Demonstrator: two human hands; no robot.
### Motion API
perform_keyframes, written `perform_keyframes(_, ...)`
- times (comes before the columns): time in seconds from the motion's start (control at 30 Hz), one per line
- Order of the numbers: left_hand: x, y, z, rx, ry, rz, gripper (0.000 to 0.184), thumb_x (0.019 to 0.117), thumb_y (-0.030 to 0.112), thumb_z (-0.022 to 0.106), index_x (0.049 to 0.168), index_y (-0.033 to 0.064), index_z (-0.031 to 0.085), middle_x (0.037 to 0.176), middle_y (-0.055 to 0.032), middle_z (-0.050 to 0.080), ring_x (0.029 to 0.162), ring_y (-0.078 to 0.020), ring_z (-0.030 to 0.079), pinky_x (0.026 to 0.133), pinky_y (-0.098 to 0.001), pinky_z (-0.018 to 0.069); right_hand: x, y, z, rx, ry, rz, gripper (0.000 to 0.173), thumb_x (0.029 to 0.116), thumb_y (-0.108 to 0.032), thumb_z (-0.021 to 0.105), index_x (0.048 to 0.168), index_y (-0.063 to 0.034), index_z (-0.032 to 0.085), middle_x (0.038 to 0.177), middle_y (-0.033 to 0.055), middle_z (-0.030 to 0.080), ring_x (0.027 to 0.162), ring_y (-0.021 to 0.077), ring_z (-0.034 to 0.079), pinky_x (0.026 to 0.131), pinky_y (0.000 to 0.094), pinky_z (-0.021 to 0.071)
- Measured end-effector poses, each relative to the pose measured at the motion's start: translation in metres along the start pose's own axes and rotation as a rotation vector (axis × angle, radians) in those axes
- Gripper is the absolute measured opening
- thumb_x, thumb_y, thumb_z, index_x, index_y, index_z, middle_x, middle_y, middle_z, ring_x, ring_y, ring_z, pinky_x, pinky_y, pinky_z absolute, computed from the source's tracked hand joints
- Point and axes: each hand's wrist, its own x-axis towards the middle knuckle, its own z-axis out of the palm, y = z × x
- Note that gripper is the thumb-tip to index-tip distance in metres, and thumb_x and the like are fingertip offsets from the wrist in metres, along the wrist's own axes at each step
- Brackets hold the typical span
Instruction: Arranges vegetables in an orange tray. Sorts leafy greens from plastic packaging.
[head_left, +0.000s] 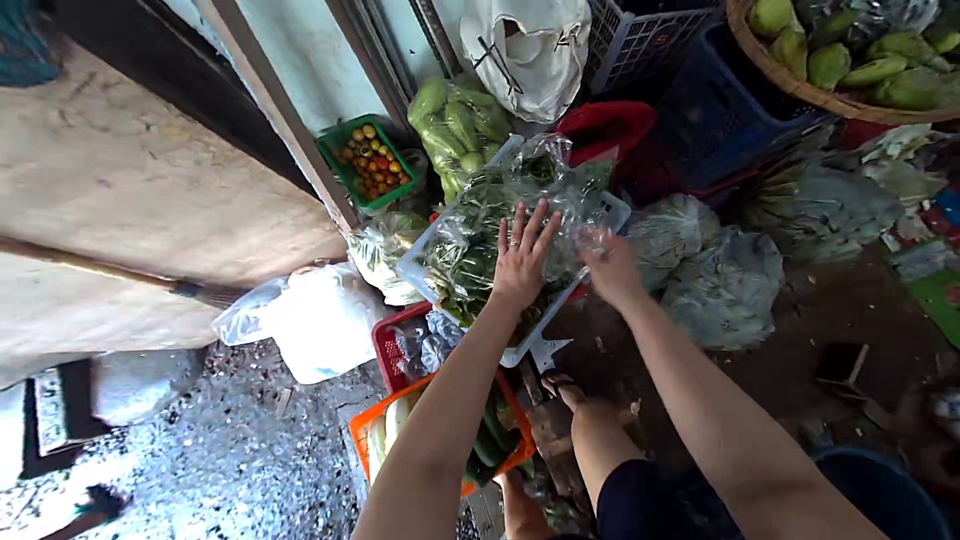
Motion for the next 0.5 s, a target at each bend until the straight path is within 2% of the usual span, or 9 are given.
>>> perform_keyframes(0.03,0.0,-0.004,0.005,-0.046,0.028,0.066,0.104,0.0597,-0.001,0.088,0.154,0.0069,0.043,0.165,-0.0183,0.033,0.154,-0.0423,0.024,0.12,-0.0667,0.0206,-0.008,-0.002,0.007,-0.009,-0.053,-0.012,0.031,0.1035,-0.013,0.057,0.132,-0.0002,0.063,0.121,0.0191,0.069,0.11,0.0289,0.068,0.097,0.0508,0.055)
perform_keyframes(0.1,0.0,-0.011,0.014,-0.147,0.045,0.202,0.078,0.073,-0.001,0.078,0.146,0.0047,0.052,0.154,-0.0167,0.05,0.149,-0.0431,0.035,0.12,-0.0618,0.0293,-0.019,0.001,0.019,0.048,-0.159,-0.043,0.036,0.103,-0.018,0.056,0.133,0.002,0.06,0.119,0.0192,0.069,0.11,0.0265,0.068,0.099,0.048,0.0539)
perform_keyframes(0.17,0.0,-0.01,0.018,-0.188,0.013,0.261,0.054,0.0833,0.003,0.071,0.136,0.0116,0.065,0.136,-0.0135,0.065,0.135,-0.0432,0.05,0.109,-0.0621,0.0391,-0.024,0.009,0.02,0.093,-0.25,-0.101,0.041,0.0993,-0.025,0.058,0.128,0.0038,0.064,0.12,0.0198,0.068,0.119,0.028,0.062,0.11,0.0544,0.0419)
perform_keyframes(0.2,0.001,-0.008,0.017,-0.183,-0.012,0.267,0.046,0.0857,0.005,0.068,0.131,0.0145,0.07,0.128,-0.0125,0.07,0.128,-0.0422,0.056,0.104,-0.0619,0.0414,-0.026,0.01,0.014,0.083,-0.296,-0.126,0.044,0.0968,-0.03,0.06,0.126,0.0027,0.066,0.121,0.0187,0.068,0.123,0.0284,0.06,0.113,0.0573,0.0365)
perform_keyframes(0.27,0.008,-0.003,0.015,-0.195,-0.027,0.241,0.034,0.0848,0.007,0.07,0.117,0.0139,0.076,0.112,-0.0113,0.073,0.115,-0.0384,0.062,0.098,-0.0596,0.0439,-0.029,0.004,-0.009,0.028,-0.354,-0.168,0.046,0.0935,-0.036,0.065,0.126,-0.003,0.068,0.122,0.0143,0.069,0.126,0.0276,0.058,0.112,0.0575,0.038)
perform_keyframes(0.3,0.012,-0.001,0.013,-0.224,-0.023,0.21,0.028,0.0826,0.008,0.074,0.11,0.0121,0.078,0.107,-0.0108,0.073,0.112,-0.0367,0.063,0.098,-0.0583,0.0451,-0.033,-0.003,-0.025,0.021,-0.34,-0.199,0.045,0.0941,-0.036,0.065,0.129,-0.0066,0.07,0.124,0.0112,0.071,0.124,0.024,0.061,0.108,0.0512,0.0455)
perform_keyframes(0.37,0.017,0.0,0.007,-0.3,0.03,0.139,0.02,0.0775,0.011,0.077,0.097,0.0097,0.079,0.1,-0.0096,0.072,0.108,-0.0337,0.062,0.095,-0.0539,0.0458,-0.038,-0.016,-0.057,0.119,-0.177,-0.314,0.036,0.0975,-0.03,0.062,0.124,-0.0094,0.074,0.116,0.0045,0.075,0.106,0.0142,0.072,0.093,0.0377,0.0603)
perform_keyframes(0.43,0.017,0.003,-0.001,-0.351,0.087,0.084,0.019,0.075,0.012,0.078,0.093,0.0077,0.078,0.098,-0.0102,0.069,0.106,-0.0328,0.059,0.093,-0.0506,0.0456,-0.027,-0.031,-0.083,0.187,0.028,-0.41,0.029,0.0984,-0.02,0.057,0.118,-0.0058,0.073,0.112,0.0049,0.076,0.098,0.0147,0.074,0.086,0.0366,0.0638)
perform_keyframes(0.5,0.014,0.012,-0.011,-0.386,0.093,0.065,0.02,0.0746,0.011,0.079,0.094,0.0078,0.079,0.103,-0.0123,0.067,0.108,-0.0337,0.058,0.095,-0.0515,0.0461,0.008,-0.04,-0.095,-0.115,0.083,-0.475,0.037,0.0953,-0.014,0.062,0.132,-0.0102,0.066,0.127,0.0073,0.07,0.113,0.0173,0.069,0.094,0.0395,0.0592)
